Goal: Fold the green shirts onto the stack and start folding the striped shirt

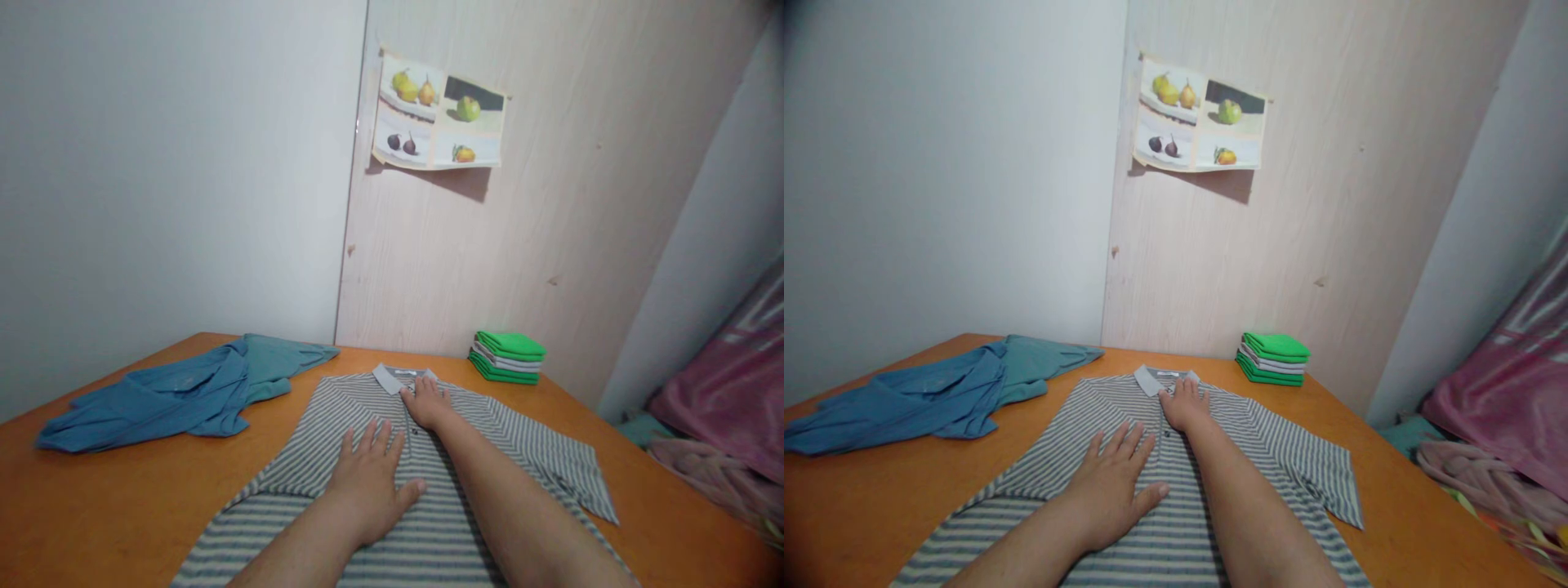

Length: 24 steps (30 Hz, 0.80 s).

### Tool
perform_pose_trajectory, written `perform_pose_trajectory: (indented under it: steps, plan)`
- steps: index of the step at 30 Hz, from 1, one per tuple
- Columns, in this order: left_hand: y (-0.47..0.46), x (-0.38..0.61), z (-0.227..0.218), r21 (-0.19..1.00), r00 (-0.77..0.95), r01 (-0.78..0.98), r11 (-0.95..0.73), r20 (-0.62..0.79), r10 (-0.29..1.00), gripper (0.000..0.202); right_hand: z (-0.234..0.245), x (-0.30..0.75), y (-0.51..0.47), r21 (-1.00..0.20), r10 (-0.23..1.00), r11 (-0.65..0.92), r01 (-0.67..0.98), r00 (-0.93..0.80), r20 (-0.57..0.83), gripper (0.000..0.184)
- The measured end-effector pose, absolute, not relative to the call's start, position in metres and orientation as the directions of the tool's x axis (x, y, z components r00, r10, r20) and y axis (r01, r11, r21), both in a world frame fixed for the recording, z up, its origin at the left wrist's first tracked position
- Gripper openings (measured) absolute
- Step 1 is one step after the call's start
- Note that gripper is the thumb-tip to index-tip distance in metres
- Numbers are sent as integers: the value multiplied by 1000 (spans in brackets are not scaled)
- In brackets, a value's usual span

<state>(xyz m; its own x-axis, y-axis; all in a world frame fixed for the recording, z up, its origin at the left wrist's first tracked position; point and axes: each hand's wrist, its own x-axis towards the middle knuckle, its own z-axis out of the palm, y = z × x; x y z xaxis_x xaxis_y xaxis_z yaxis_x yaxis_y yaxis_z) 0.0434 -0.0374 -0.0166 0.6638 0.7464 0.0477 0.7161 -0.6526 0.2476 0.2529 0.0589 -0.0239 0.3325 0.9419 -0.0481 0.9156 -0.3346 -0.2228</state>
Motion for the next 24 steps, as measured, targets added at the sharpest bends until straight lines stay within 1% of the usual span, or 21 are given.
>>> perform_pose_trajectory:
  steps: [9, 14, 17, 24]
  plan:
    - [-38, 42, -17, 242, 663, 715, -656, 63, 746, 87, -20, 271, 60, -243, 945, -323, 914, 324, -38, 84]
    - [-39, 42, -15, 254, 664, 714, -653, 52, 746, 87, -12, 311, 51, -216, 904, -419, 882, 428, -6, 78]
    - [-39, 42, -15, 262, 663, 713, -650, 48, 747, 87, -17, 331, 40, -188, 875, -476, 859, 483, -10, 78]
    - [-38, 42, -15, 258, 662, 715, -650, 50, 748, 87, -36, 343, 33, -148, 860, -506, 850, 509, -17, 83]
